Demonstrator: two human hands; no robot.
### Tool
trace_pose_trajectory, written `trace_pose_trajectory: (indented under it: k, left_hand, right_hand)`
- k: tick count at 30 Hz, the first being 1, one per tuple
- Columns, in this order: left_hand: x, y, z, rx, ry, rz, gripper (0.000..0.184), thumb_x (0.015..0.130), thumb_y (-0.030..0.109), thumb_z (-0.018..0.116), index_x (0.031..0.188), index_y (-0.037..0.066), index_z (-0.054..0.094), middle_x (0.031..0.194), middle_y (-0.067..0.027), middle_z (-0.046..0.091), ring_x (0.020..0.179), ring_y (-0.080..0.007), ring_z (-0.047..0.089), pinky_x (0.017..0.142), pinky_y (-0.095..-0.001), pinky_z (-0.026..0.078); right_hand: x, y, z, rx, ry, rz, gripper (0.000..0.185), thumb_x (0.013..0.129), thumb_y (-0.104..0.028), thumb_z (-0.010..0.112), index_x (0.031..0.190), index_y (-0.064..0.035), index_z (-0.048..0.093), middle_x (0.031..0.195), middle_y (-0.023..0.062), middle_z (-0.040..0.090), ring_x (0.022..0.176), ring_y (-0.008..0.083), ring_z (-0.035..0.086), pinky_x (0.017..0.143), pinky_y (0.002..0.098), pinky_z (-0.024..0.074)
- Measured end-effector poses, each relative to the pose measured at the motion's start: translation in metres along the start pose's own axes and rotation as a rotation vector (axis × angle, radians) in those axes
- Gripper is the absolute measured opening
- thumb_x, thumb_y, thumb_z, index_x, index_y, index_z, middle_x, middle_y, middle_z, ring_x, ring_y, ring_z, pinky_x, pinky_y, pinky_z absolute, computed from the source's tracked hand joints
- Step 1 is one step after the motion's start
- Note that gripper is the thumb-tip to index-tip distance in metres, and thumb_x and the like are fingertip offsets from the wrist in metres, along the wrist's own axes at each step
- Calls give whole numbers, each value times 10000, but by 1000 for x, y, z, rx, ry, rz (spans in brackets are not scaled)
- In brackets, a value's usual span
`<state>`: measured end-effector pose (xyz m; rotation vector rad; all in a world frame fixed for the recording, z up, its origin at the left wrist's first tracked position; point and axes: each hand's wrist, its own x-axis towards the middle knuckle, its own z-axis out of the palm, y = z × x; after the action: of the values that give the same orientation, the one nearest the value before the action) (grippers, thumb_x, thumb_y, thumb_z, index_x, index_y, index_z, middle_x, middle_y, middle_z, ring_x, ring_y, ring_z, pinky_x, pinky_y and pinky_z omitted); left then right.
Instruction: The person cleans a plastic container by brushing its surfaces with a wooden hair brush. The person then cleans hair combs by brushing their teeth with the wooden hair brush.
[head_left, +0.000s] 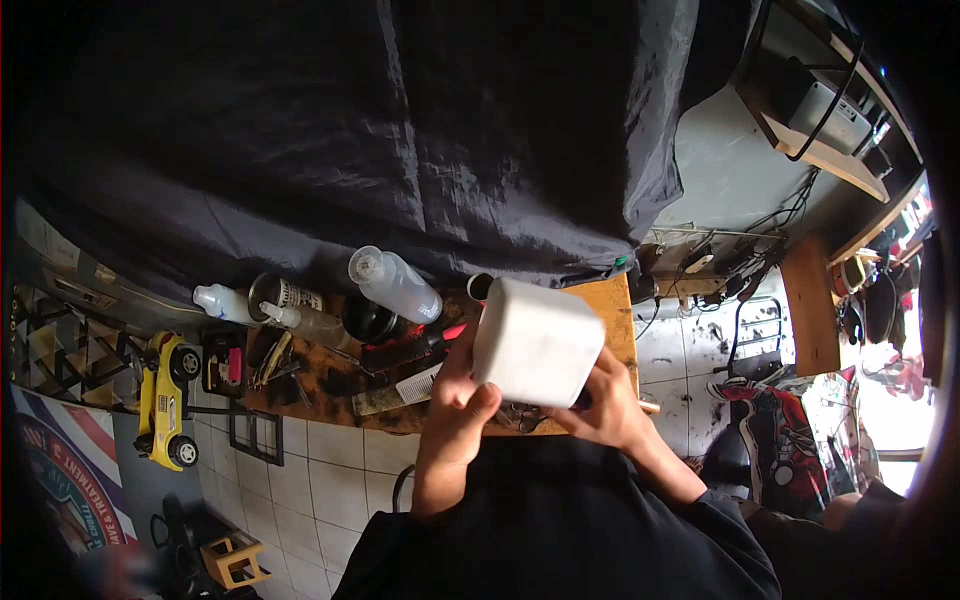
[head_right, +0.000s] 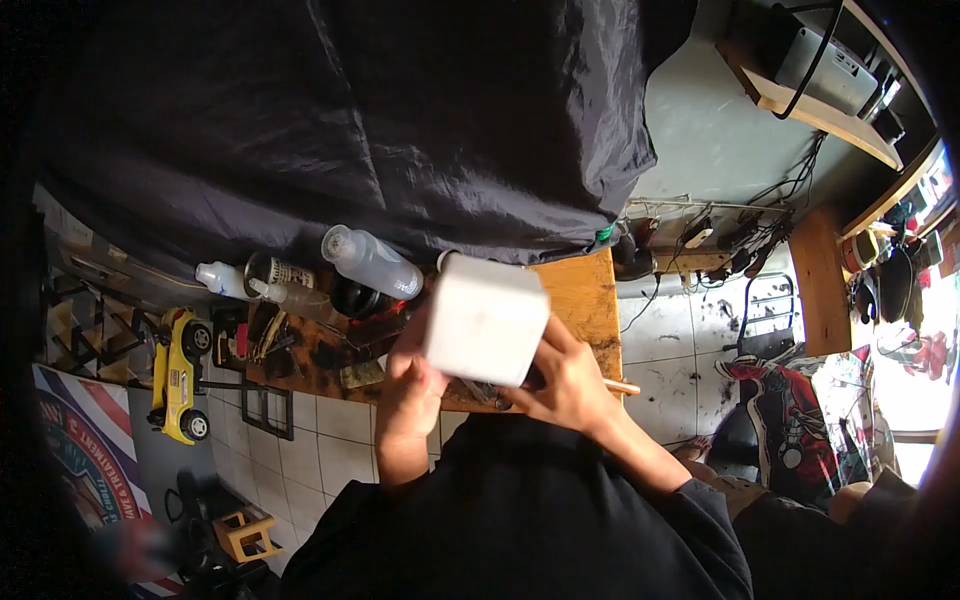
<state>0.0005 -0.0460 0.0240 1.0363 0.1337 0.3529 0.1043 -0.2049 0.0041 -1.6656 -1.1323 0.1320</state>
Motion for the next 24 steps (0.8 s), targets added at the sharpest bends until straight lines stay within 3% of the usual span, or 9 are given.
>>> trace_pose_trajectory:
  k: [2, 5, 12, 15, 17, 18, 19, 21, 24]
  left_hand:
    - [-2, -2, 12, 183, 132, 1, 850, 734, 299, 793, 1365, -17, 320, 1243, -111, 490, 1176, -184, 459, 974, -339, 389]
    - [3, 3, 18, 230, 146, -31, 852, 711, 270, 812, 1355, -4, 327, 1205, -119, 497, 1147, -193, 477, 942, -342, 417]
    - [6, 10, 18, 334, 90, 62, 890, 685, 255, 830, 1359, -2, 309, 1224, -142, 479, 1126, -227, 503, 922, -343, 439]
    - [6, 13, 18, 388, 67, 84, 907, 678, 269, 834, 1361, -4, 303, 1223, -154, 478, 1132, -237, 501, 931, -350, 436]
    - [5, 13, 18, 432, 22, 159, 919, 674, 275, 837, 1364, -6, 298, 1219, -160, 482, 1134, -242, 501, 936, -359, 435]
    - [5, 11, 15, 456, 7, 187, 927, 669, 280, 838, 1366, -4, 296, 1227, -159, 476, 1132, -243, 500, 939, -363, 434]
    - [4, 13, 15, 458, 6, 188, 927, 669, 280, 838, 1366, -4, 296, 1227, -159, 476, 1132, -243, 500, 939, -363, 434]
    - [1, 19, 16, 470, 71, 208, 917, 682, 300, 823, 1367, 0, 293, 1224, -148, 475, 1125, -237, 500, 937, -364, 433]
    - [-4, 23, 12, 421, 302, 247, 945, 701, 425, 777, 1375, 5, 266, 1196, -132, 469, 1094, -220, 502, 919, -354, 434]
  right_hand:
    - [-6, 4, 10, -79, -59, 5, 503, 638, -125, 745, 1105, -18, 593, 1057, 236, 576, 921, 394, 607, 790, 426, 529]
    - [11, -26, -1, 215, -99, 162, 558, 671, -146, 778, 1151, 15, 545, 1061, 196, 609, 961, 320, 625, 755, 386, 525]
    - [10, -26, -2, 468, -62, 152, 500, 745, -208, 775, 1122, 36, 556, 1005, 136, 640, 895, 252, 633, 735, 344, 513]
    - [10, -27, -18, 565, -91, 195, 413, 770, -191, 756, 1062, 41, 578, 896, 130, 645, 767, 211, 642, 621, 303, 512]
    - [12, -28, -36, 778, -377, 718, 346, 795, -182, 733, 1014, 41, 584, 757, 117, 622, 632, 149, 613, 501, 262, 467]
    - [7, -23, -27, 892, -262, 593, 265, 799, -140, 715, 951, 37, 590, 640, 91, 565, 507, 115, 537, 398, 242, 386]
    - [4, -21, -22, 893, -261, 590, 265, 799, -140, 715, 951, 37, 590, 640, 91, 565, 507, 115, 537, 398, 242, 386]
    - [1, -19, -16, 1351, -175, 602, 279, 802, -111, 686, 995, 48, 561, 629, 85, 540, 477, 125, 496, 366, 246, 352]
    - [-6, -5, -16, 1450, -27, 687, 516, 753, -193, 719, 1125, 35, 442, 782, 82, 472, 425, 115, 401, 318, 240, 288]
